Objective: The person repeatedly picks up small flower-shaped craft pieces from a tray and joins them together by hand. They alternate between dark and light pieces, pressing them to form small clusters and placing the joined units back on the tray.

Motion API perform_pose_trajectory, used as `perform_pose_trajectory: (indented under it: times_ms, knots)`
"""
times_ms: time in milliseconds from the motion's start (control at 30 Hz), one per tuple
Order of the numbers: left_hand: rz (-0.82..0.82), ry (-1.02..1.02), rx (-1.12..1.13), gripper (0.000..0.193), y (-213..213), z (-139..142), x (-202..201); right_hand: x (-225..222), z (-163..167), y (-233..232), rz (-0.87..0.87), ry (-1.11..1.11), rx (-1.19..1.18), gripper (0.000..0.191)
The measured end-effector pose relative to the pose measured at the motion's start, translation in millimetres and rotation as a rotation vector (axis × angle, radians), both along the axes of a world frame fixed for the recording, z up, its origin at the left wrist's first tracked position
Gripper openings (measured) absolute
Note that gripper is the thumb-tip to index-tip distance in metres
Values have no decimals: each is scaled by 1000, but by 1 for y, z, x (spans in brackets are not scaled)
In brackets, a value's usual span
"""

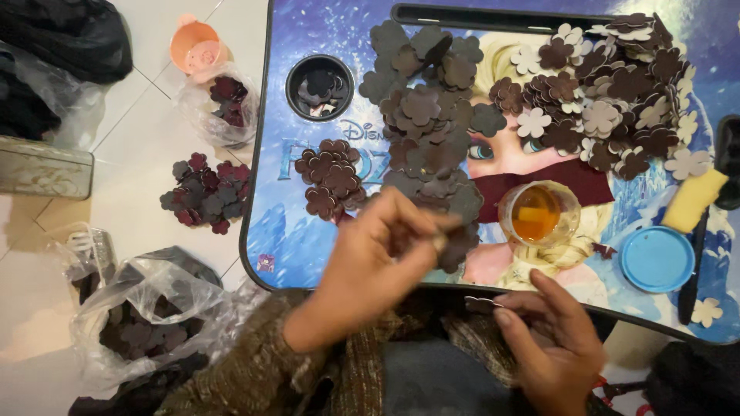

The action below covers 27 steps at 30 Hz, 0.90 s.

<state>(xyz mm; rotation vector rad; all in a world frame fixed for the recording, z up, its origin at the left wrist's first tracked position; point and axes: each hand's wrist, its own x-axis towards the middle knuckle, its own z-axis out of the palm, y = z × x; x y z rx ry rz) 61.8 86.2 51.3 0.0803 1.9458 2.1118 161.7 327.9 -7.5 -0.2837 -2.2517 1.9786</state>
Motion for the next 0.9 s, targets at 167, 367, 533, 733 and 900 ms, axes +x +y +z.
perform_pose_trajectory:
  times_ms: [167,367,533,733,900]
  knots:
    - [-105,-426,465,34,33,-38,29,2,17,7,4,-22,-114,67]
    - [-221,-541,512,44,33,-72,46,-6,30,1,-20,-165,-90,65]
    - [-256,-608,530,48,37,-73,50,-12,35,-5,9,-202,-81,67]
    - [-316,-604,441,50,34,-71,58,-12,37,-5,94,-320,-85,74]
    - [-348,-561,323,52,33,-73,61,-12,34,-3,155,-414,-87,79]
